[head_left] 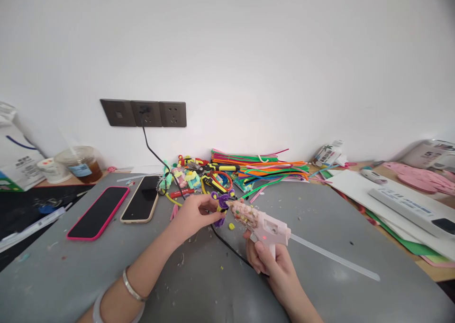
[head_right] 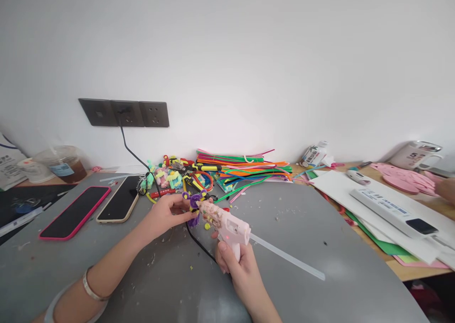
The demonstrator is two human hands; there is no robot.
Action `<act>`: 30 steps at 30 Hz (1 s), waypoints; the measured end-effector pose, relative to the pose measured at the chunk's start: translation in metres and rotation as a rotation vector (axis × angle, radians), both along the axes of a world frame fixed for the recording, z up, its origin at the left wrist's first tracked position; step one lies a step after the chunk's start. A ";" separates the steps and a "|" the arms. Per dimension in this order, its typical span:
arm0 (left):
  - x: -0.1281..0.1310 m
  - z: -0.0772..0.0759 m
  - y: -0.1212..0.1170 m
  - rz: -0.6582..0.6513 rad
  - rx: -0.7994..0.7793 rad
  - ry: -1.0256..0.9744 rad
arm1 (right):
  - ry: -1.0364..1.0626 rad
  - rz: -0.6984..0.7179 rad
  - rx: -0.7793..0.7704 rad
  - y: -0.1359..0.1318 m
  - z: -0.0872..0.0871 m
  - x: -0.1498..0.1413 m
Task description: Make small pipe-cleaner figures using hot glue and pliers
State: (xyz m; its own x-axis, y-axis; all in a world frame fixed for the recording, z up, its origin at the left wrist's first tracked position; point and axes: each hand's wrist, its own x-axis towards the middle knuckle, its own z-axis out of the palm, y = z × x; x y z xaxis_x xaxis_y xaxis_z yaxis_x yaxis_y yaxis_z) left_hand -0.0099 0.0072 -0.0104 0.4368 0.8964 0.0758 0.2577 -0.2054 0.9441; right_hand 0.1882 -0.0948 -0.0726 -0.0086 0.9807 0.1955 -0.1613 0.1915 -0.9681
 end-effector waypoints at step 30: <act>-0.002 0.001 0.001 -0.022 0.031 0.021 | -0.058 -0.083 -0.051 -0.004 -0.007 -0.002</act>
State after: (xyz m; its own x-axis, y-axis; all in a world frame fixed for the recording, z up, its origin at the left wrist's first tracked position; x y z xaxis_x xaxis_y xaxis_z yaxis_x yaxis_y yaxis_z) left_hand -0.0123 0.0083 -0.0096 0.4577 0.8841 0.0941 0.2722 -0.2401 0.9318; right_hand 0.1863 -0.0984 -0.0793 0.0637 0.9872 0.1464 -0.0906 0.1519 -0.9842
